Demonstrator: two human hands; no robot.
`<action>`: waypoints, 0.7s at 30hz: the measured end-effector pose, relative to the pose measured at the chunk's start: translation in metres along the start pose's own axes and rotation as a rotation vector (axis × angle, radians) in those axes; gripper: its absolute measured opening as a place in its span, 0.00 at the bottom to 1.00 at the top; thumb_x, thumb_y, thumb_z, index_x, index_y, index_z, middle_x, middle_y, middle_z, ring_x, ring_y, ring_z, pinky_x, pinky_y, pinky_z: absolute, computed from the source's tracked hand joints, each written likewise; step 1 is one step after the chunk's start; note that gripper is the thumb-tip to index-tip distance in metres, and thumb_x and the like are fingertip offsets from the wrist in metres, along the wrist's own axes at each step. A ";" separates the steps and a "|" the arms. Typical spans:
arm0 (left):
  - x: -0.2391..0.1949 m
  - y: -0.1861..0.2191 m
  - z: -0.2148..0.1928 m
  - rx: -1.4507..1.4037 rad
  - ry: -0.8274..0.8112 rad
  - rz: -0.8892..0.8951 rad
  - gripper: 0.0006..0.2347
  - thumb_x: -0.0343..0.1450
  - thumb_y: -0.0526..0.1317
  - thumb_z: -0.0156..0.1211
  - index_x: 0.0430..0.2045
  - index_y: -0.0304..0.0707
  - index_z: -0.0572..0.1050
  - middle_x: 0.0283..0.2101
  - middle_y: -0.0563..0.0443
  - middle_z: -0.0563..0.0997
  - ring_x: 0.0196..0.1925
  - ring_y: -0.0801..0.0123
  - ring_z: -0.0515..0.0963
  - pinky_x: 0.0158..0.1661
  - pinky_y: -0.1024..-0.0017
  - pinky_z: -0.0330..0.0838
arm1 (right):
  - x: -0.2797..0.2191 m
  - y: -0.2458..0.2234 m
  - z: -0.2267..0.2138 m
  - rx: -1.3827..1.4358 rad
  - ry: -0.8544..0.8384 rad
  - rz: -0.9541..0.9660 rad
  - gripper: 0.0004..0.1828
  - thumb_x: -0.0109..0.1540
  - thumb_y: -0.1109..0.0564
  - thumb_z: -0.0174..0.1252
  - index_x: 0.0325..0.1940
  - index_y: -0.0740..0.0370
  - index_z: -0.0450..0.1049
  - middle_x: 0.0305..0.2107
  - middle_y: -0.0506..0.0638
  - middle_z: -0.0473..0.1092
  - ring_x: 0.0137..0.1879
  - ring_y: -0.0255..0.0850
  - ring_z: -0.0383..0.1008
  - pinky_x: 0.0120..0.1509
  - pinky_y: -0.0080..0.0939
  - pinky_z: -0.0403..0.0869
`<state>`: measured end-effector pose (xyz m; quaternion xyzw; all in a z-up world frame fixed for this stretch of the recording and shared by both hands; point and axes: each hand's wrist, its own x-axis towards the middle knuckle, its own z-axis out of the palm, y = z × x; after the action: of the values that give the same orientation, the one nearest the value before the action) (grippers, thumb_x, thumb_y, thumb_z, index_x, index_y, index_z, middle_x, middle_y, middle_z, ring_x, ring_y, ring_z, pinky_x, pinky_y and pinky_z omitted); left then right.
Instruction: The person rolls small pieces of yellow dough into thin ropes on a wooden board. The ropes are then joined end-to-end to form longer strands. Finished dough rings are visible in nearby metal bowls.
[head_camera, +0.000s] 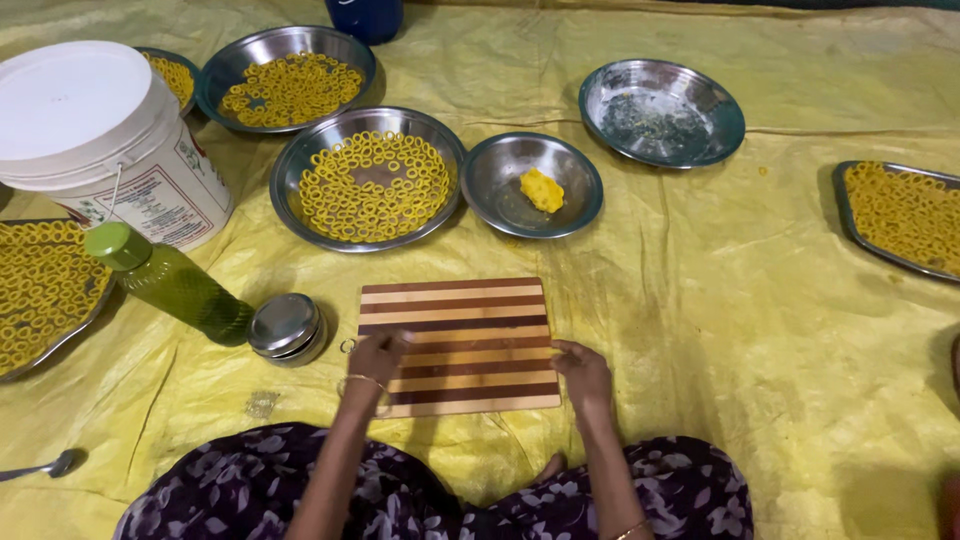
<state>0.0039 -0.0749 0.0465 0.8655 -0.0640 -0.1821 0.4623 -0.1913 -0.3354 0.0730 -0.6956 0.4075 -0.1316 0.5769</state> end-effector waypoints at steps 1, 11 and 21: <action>0.016 -0.014 -0.007 0.100 0.039 -0.030 0.13 0.72 0.44 0.61 0.43 0.34 0.81 0.37 0.35 0.87 0.39 0.49 0.85 0.43 0.57 0.77 | 0.007 0.009 0.000 0.035 -0.009 0.037 0.15 0.66 0.65 0.55 0.57 0.61 0.78 0.41 0.59 0.79 0.45 0.40 0.80 0.55 0.34 0.77; 0.092 -0.077 0.013 0.413 0.336 0.218 0.19 0.67 0.34 0.65 0.54 0.40 0.74 0.52 0.35 0.76 0.53 0.42 0.77 0.49 0.53 0.75 | 0.034 0.070 0.053 -0.299 0.052 -0.261 0.06 0.57 0.68 0.63 0.34 0.62 0.81 0.31 0.51 0.80 0.38 0.39 0.81 0.44 0.41 0.77; 0.058 -0.044 0.018 0.659 0.463 0.429 0.22 0.66 0.34 0.67 0.56 0.39 0.72 0.58 0.42 0.76 0.61 0.51 0.74 0.53 0.59 0.78 | 0.016 0.039 0.064 -0.454 0.034 -0.166 0.05 0.55 0.62 0.70 0.34 0.60 0.80 0.32 0.53 0.80 0.37 0.41 0.81 0.43 0.43 0.77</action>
<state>0.0486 -0.0800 -0.0136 0.9514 -0.1916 0.1460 0.1916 -0.1560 -0.3025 0.0143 -0.8364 0.3775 -0.0952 0.3859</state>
